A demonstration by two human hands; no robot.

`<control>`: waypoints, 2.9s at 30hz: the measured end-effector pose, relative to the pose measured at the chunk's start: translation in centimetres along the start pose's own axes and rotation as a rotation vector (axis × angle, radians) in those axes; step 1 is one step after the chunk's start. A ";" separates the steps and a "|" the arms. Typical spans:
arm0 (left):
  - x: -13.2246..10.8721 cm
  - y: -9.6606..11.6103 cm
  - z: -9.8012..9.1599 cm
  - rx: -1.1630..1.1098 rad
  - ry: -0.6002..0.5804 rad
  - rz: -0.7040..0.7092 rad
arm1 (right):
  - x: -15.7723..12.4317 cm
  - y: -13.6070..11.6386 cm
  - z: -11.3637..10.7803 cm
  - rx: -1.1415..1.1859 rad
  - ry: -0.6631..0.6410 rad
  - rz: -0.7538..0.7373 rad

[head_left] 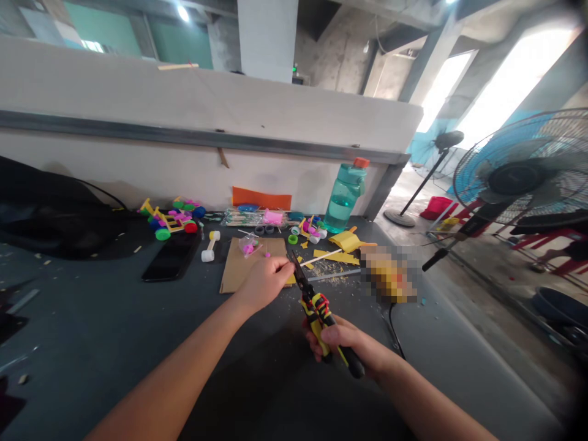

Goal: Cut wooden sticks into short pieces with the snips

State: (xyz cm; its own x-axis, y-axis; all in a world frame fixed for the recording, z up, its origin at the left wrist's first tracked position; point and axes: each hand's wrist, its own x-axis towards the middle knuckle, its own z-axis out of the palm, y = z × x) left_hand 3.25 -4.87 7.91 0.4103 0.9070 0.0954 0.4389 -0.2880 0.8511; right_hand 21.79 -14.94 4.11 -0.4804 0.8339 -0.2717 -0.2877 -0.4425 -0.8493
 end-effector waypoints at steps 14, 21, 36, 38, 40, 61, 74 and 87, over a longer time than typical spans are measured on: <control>0.1 0.0 0.0 -0.096 -0.017 -0.040 | 0.0 0.1 0.0 0.056 0.001 0.000; 0.1 -0.3 0.1 -0.111 -0.038 -0.032 | 0.0 0.2 0.0 0.050 0.016 -0.017; 0.2 -0.4 0.7 -0.177 -0.034 -0.063 | -0.3 0.0 0.2 -0.175 0.147 -0.041; 0.2 -0.4 0.8 -0.186 -0.022 -0.083 | -0.4 -0.4 0.5 -0.246 0.190 -0.057; 0.2 -0.4 0.8 -0.185 -0.020 -0.096 | -0.5 -0.8 0.8 -0.304 0.213 -0.082; 0.1 0.1 0.2 0.049 0.047 0.024 | 0.2 -0.3 -0.7 -0.025 0.109 -0.016; 0.2 -0.4 0.2 0.045 0.009 0.046 | 0.0 -0.5 -0.5 -0.122 0.084 0.011; 0.1 0.0 0.0 0.044 -0.028 0.037 | -0.1 0.1 -0.4 -0.112 0.127 0.002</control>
State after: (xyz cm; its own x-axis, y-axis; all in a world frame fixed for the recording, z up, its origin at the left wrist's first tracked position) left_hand 3.30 -4.81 7.92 0.4487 0.8868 0.1112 0.4577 -0.3348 0.8237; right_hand 22.14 -14.95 3.89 -0.3700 0.8713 -0.3224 -0.1891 -0.4104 -0.8921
